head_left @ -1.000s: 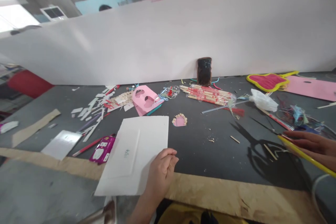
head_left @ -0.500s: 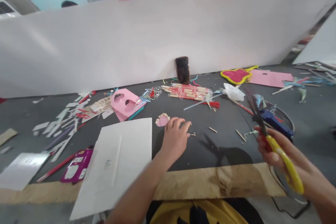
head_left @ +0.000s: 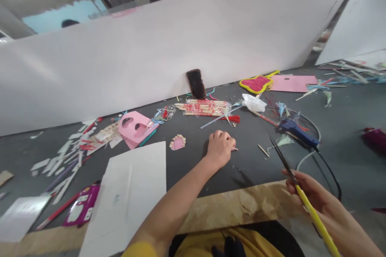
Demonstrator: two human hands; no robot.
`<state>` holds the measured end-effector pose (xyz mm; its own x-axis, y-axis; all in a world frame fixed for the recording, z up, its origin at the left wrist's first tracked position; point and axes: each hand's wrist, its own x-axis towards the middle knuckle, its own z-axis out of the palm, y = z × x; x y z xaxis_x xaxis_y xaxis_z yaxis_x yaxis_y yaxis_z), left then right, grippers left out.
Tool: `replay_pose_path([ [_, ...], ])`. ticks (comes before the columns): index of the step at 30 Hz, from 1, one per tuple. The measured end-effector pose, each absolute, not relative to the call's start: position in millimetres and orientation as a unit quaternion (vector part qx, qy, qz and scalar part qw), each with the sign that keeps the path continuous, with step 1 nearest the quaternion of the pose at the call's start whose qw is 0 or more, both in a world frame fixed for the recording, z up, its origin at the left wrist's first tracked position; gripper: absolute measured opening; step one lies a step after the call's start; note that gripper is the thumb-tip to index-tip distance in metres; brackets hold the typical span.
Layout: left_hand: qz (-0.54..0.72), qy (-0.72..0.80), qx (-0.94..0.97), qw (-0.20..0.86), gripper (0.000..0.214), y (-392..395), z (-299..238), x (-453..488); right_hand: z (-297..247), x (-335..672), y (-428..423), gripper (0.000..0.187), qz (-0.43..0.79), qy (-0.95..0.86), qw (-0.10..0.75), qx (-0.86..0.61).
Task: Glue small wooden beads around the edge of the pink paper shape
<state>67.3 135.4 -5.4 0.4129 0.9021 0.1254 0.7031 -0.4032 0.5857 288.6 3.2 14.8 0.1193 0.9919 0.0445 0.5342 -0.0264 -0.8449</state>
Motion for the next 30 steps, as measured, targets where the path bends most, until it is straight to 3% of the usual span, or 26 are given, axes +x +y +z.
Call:
replay_pose_path([
  [4, 0.263, 0.508, 0.760, 0.308, 0.011, 105.7, 8.5, 52.3, 0.1, 287.4, 5.8, 0.043, 0.424, -0.531, 0.397, -0.617],
  [6, 0.288, 0.517, 0.715, 0.373, 0.018, 85.6, 12.4, 38.2, -3.6, 279.1, 10.1, 0.045, 0.398, -0.577, 0.373, -0.608],
  [8, 0.382, 0.532, 0.531, 0.537, 0.020, 66.4, 13.3, 22.2, -3.7, 264.7, 16.7, 0.045, 0.354, -0.655, 0.328, -0.581],
  [11, 0.470, 0.519, 0.379, 0.605, 0.033, 43.8, 11.7, -0.9, 0.4, 236.1, 29.4, 0.043, 0.259, -0.770, 0.265, -0.519],
  [14, 0.528, 0.509, 0.313, 0.604, 0.034, 29.7, 9.2, -21.2, 4.6, 207.3, 40.9, 0.040, 0.189, -0.833, 0.239, -0.462],
  [20, 0.609, 0.506, 0.232, 0.564, 0.029, 12.4, 4.3, -54.1, 11.6, 164.1, 44.8, 0.037, 0.173, -0.881, 0.209, -0.388],
  [30, 0.575, 0.510, 0.277, 0.577, 0.028, 8.4, -1.7, -67.9, 15.9, 127.9, 39.6, 0.038, 0.167, -0.890, 0.135, -0.403],
])
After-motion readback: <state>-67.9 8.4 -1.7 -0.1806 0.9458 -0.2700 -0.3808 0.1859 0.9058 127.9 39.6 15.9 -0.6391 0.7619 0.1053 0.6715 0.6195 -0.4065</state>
